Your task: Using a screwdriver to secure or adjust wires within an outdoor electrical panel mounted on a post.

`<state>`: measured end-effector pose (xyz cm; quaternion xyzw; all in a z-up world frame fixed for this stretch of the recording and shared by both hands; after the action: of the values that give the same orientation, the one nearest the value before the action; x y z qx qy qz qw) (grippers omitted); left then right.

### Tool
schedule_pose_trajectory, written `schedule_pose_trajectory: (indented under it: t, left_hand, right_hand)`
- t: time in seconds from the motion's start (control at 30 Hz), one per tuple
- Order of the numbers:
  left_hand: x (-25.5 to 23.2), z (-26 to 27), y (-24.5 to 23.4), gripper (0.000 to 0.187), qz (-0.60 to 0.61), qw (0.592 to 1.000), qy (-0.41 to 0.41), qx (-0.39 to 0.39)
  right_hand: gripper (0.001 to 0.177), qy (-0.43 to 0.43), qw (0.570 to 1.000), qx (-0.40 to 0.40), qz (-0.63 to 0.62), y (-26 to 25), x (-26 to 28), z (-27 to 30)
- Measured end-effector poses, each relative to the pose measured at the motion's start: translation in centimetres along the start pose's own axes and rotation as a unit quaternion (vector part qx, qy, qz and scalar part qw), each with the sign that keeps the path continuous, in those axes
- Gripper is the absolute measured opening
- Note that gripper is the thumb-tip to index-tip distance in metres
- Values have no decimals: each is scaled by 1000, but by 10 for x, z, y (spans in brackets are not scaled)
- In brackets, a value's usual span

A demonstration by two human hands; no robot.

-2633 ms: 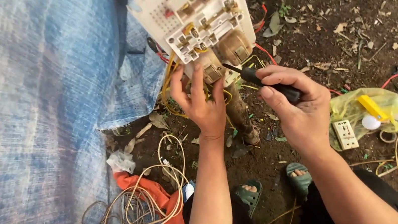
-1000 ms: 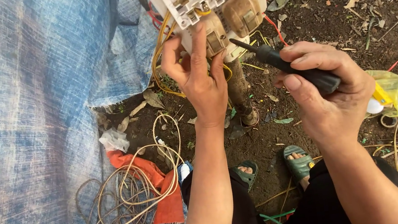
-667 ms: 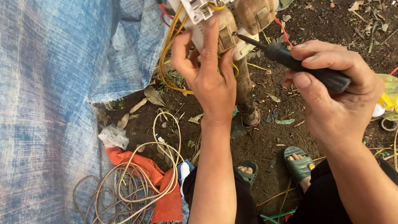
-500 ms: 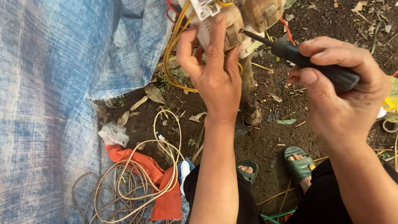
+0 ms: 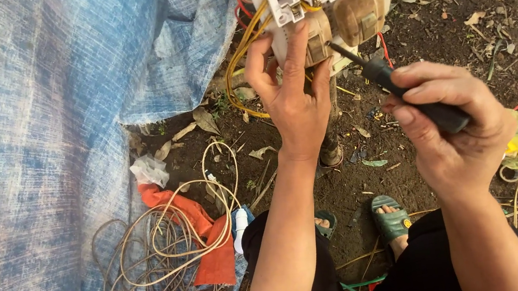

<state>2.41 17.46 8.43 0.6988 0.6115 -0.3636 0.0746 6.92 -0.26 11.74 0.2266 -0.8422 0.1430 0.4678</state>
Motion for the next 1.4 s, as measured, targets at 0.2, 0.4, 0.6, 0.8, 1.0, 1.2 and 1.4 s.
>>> schedule_pose_trajectory:
  t: [0.2, 0.4, 0.6, 0.8, 1.0, 1.2, 1.4]
  left_hand:
    - [6, 3, 4, 77, 8, 1000, -5, -10]
    - [14, 8, 12, 84, 7, 999, 5, -35]
    - [12, 7, 12, 78, 0, 999, 8, -33]
    - [6, 3, 8, 75, 28, 999, 5, -42]
    - [4, 3, 6, 75, 31, 999, -2, -44]
    - [-1, 1, 3, 72, 38, 999, -6, -38]
    - [4, 1, 4, 63, 42, 998, 4, -54]
  right_hand:
    - [22, -18, 997, 31, 61, 2, 9, -1]
    - [20, -173, 959, 100, 202, 23, 27, -3]
    - [22, -92, 993, 23, 77, 14, 2, 6]
    - [22, -9, 999, -21, -30, 9, -7, 9]
    - [23, 8, 999, -21, -49, 8, -9, 11]
    - [21, 14, 997, -35, -63, 9, -11, 11]
    - [20, 0, 997, -41, -60, 10, -10, 10]
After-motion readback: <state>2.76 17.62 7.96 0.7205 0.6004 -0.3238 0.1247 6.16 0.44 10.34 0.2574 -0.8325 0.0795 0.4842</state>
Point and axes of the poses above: each hand's wrist, its own z-axis away from the middle knuckle, its own y-axis out of the palm, x = y × z, the point moved 2 cm from there along -z, towards the middle knuckle, and after that the axes turned 1 degree about x, right-handed, at the moved point
